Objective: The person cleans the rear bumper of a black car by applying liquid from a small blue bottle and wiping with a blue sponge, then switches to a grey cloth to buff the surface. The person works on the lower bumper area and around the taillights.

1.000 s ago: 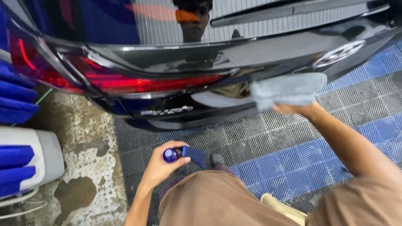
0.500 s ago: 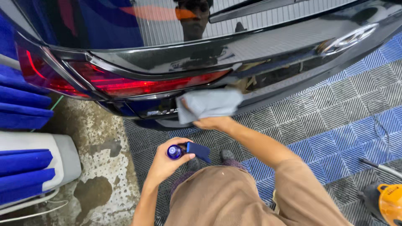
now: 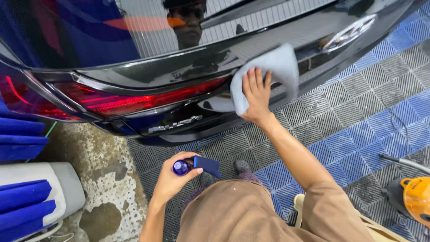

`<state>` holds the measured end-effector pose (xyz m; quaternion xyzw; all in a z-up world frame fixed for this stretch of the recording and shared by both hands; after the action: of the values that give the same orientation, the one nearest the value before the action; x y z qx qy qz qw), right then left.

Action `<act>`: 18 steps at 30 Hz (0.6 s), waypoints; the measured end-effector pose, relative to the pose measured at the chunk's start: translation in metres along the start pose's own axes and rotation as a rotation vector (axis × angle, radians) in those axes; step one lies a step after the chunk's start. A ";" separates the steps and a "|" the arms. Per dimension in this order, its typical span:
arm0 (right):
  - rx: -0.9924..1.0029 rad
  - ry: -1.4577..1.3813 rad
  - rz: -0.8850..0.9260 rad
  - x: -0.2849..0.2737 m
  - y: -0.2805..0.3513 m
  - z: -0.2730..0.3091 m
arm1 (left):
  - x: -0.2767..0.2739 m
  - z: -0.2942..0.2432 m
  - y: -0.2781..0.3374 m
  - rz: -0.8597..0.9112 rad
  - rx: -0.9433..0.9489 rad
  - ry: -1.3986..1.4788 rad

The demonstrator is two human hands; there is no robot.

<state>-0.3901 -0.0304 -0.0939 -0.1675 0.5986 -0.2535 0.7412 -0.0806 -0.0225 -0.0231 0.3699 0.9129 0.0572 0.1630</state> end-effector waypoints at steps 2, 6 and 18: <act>-0.050 -0.080 -0.315 -0.011 0.002 0.015 | 0.004 0.000 0.001 0.014 -0.005 -0.015; -0.001 -0.112 -0.333 0.001 -0.001 0.012 | 0.016 -0.014 -0.019 0.081 0.021 -0.002; 0.804 -0.995 -0.596 0.037 0.039 -0.091 | 0.034 -0.027 -0.019 0.132 0.022 -0.080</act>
<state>-0.4659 -0.0148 -0.1660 -0.1335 -0.0230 -0.5405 0.8303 -0.1257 -0.0119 -0.0106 0.4332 0.8797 0.0432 0.1911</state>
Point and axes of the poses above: each hand's wrist, its own y-axis away from the middle knuckle, its own x-axis out of the palm, z = x × y, the point moved 6 cm from there along -y, towards the middle knuckle, and after that the axes turned 2 degrees about y, right-handed, at the moved point
